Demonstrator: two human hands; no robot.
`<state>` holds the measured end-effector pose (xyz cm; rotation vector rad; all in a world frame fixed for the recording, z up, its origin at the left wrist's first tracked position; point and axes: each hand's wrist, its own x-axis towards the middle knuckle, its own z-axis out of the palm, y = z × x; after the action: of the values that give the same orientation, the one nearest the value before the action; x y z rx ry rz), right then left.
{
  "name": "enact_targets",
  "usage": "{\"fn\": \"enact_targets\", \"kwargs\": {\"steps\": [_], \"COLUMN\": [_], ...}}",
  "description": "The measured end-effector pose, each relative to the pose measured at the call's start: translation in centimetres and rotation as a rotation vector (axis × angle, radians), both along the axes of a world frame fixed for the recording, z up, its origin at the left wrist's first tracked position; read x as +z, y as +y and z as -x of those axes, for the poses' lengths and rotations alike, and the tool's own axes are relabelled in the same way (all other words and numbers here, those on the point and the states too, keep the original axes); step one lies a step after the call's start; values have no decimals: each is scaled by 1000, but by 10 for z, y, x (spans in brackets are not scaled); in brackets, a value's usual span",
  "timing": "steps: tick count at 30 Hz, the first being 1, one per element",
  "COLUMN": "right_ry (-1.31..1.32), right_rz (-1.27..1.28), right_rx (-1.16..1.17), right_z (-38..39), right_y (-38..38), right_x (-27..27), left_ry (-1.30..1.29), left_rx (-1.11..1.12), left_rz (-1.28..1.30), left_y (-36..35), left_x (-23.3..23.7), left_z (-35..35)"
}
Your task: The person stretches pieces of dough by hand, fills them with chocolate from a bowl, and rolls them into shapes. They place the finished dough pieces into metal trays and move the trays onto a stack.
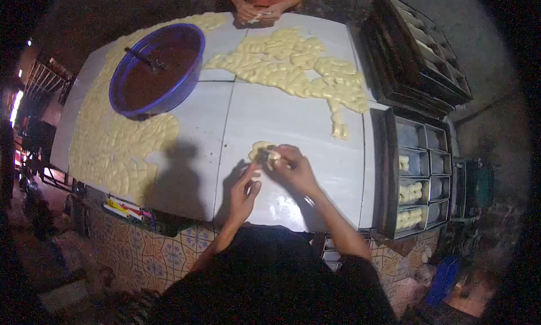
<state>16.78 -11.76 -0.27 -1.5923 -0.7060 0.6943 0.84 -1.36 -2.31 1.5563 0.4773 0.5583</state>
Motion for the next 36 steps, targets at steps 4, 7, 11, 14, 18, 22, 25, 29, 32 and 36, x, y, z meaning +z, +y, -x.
{"fn": "enact_targets", "kwargs": {"steps": [4, 7, 11, 14, 18, 22, 25, 29, 32, 36], "right_ry": [-82, -260, -242, -376, 442, 274, 347, 519, 543, 636], "right_rz": [-69, 81, -146, -118, -226, -209, -254, -315, -357, -373], "right_rx": [-218, -113, -54, 155, 321, 308, 172, 133, 81, -50], "right_z": [78, 80, 82, 86, 72, 72, 73, 72, 66, 63], "right_y": [37, 46, 70, 86, 97, 116, 122, 128, 139, 139], "right_x": [36, 18, 23, 6, 12, 4, -8, -11, 2, -21], "left_ry": [-83, -61, 85, -219, -619, -510, 324, 502, 779, 444], "left_rx": [100, 200, 85, -28, -530, -240, 102, 167, -60, 434], "left_rz": [10, 175, 312, 1317, 1483, 803, -231, -633, -267, -501], "left_y": [19, 26, 50, 64, 109, 225, 359, 425, 430, 307], "left_x": [17, 17, 20, 19, 41, 64, 95, 32, 44, 101], "left_z": [7, 13, 24, 27, 25, -26, -70, -102, -96, -63]}}
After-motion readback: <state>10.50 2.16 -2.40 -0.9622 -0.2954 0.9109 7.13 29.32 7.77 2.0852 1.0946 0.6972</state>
